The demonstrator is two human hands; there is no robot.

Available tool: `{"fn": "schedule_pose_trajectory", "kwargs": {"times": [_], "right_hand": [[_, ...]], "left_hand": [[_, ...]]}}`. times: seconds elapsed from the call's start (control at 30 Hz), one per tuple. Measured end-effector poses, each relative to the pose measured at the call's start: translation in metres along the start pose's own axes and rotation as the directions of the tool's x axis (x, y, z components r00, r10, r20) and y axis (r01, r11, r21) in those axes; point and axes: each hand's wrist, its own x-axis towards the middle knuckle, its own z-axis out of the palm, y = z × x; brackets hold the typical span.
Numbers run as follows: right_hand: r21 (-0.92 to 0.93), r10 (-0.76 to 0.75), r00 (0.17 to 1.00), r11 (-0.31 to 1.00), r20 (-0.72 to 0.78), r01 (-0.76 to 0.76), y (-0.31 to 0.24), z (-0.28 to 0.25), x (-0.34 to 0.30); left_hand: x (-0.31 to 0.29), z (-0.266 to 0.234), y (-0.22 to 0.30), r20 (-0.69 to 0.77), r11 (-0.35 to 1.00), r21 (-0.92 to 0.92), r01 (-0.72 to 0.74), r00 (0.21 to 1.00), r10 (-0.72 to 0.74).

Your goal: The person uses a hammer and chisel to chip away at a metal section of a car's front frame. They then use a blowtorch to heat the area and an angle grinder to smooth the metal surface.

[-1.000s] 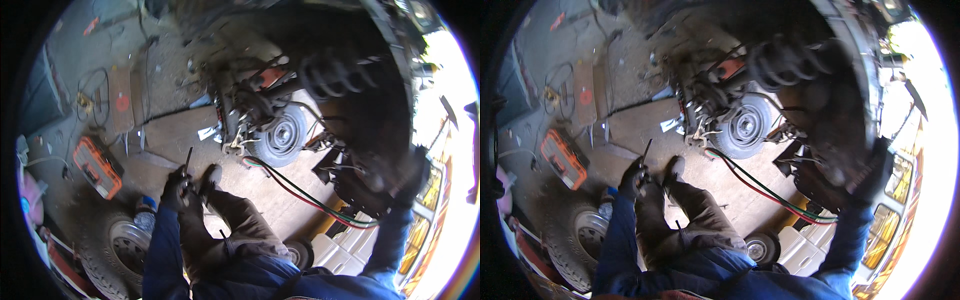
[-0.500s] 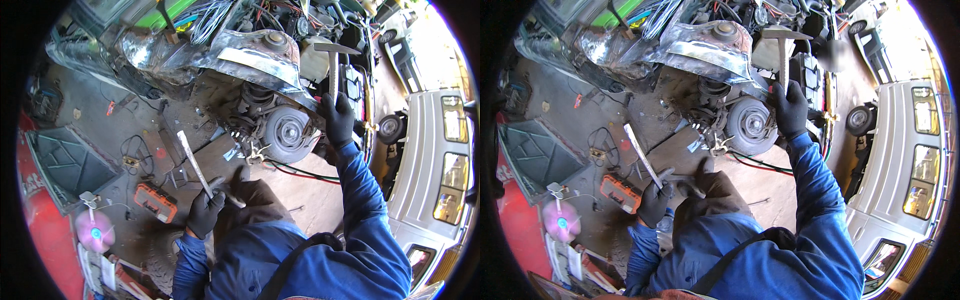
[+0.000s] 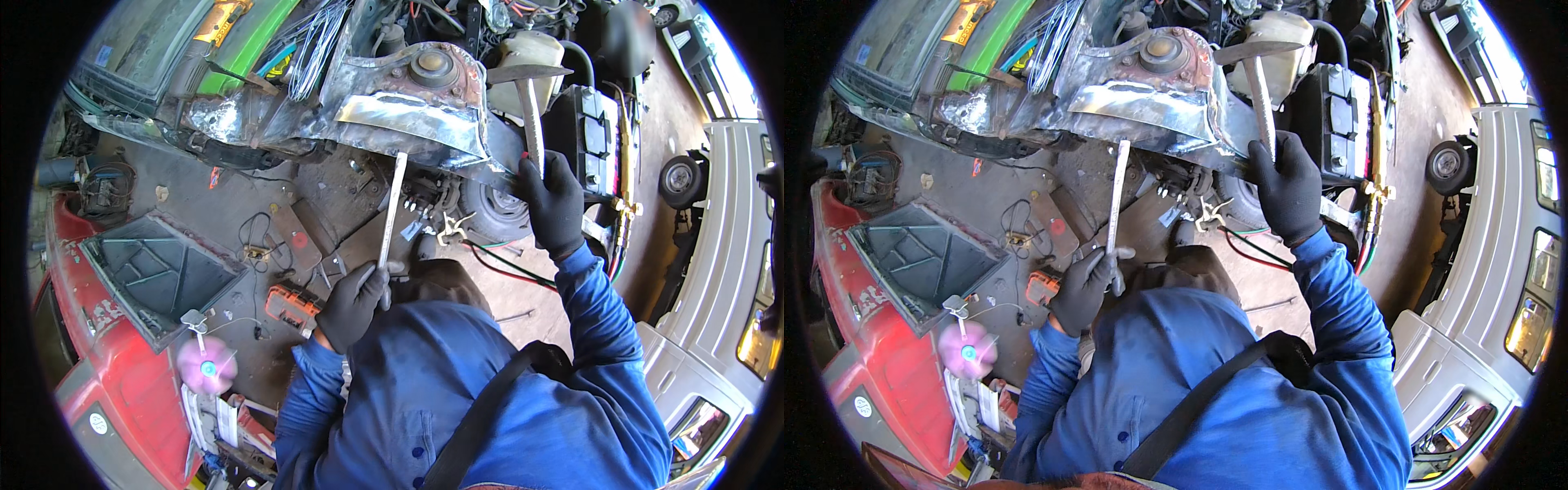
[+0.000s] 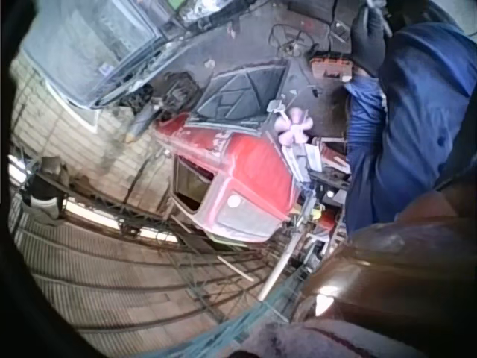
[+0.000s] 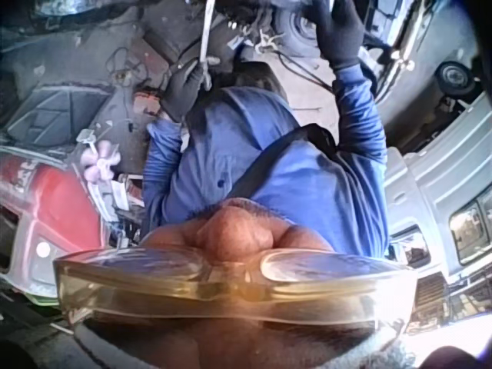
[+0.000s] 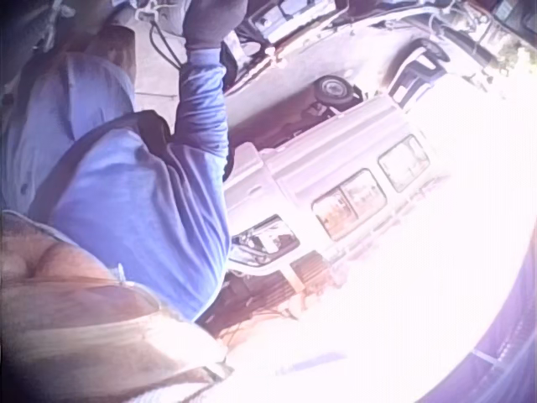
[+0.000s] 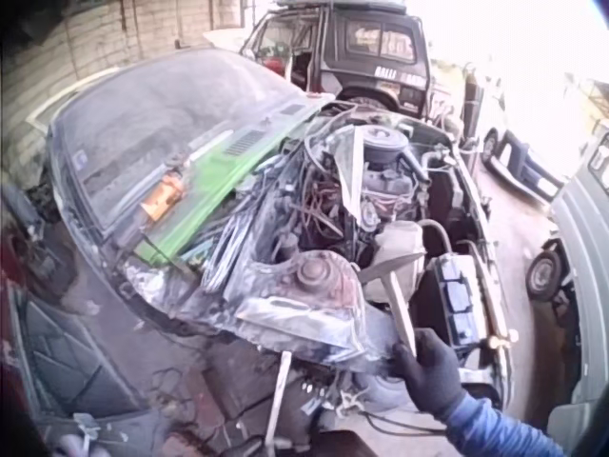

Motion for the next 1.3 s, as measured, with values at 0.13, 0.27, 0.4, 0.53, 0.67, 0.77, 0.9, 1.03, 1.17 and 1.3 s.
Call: {"fn": "schedule_pose_trajectory", "kwargs": {"times": [0.13, 0.27, 0.4, 0.53, 0.67, 0.77, 0.9, 1.03, 1.17, 1.3], "right_hand": [[-0.062, -0.020, 1.000, 0.998, -0.001, 0.020, 0.000, 0.000, 0.000], [0.023, 0.099, 0.995, 0.995, -0.013, -0.099, -0.004, 0.003, 0.000], [-0.031, 0.133, 0.991, 0.990, -0.027, -0.134, -0.012, 0.004, 0.001], [-0.082, 0.162, 0.985, 0.983, -0.052, -0.166, -0.019, 0.003, 0.003], [-0.122, 0.152, 0.986, 0.979, -0.072, -0.160, -0.020, 0.004, 0.005], [-0.178, 0.141, 0.989, 0.973, -0.051, -0.148, -0.020, 0.003, 0.005], [-0.117, 0.192, 0.980, 0.974, -0.044, -0.196, -0.021, 0.002, 0.005], [-0.151, 0.188, 0.982, 0.970, -0.035, -0.191, -0.023, 0.002, 0.006], [-0.080, 0.204, 0.979, 0.976, -0.014, -0.205, -0.023, 0.002, 0.007], [-0.164, 0.156, 0.988, 0.974, -0.020, -0.157, -0.020, 0.001, 0.008]], "left_hand": [[0.020, -0.011, -0.003, 0.071, 0.987, -0.134, 0.090, 0.994, -0.081], [0.037, -0.032, 0.002, 0.146, 0.966, -0.213, 0.149, 0.982, -0.119], [0.054, -0.046, 0.016, 0.196, 0.973, -0.170, 0.156, 0.973, -0.122], [0.063, -0.047, 0.027, 0.196, 0.974, -0.142, 0.178, 0.969, -0.149], [0.071, -0.042, 0.032, 0.170, 0.974, -0.141, 0.178, 0.974, -0.153], [0.072, -0.036, 0.034, 0.145, 0.976, -0.139, 0.166, 0.979, -0.146], [0.069, -0.027, 0.034, 0.097, 0.964, -0.190, 0.185, 0.981, -0.169], [0.073, -0.018, 0.037, 0.078, 0.985, -0.089, 0.145, 0.987, -0.139], [0.076, -0.011, 0.048, 0.055, 0.957, -0.157, 0.244, 0.970, -0.239], [0.079, -0.007, 0.057, 0.039, 0.955, -0.138, 0.263, 0.965, -0.260]]}}
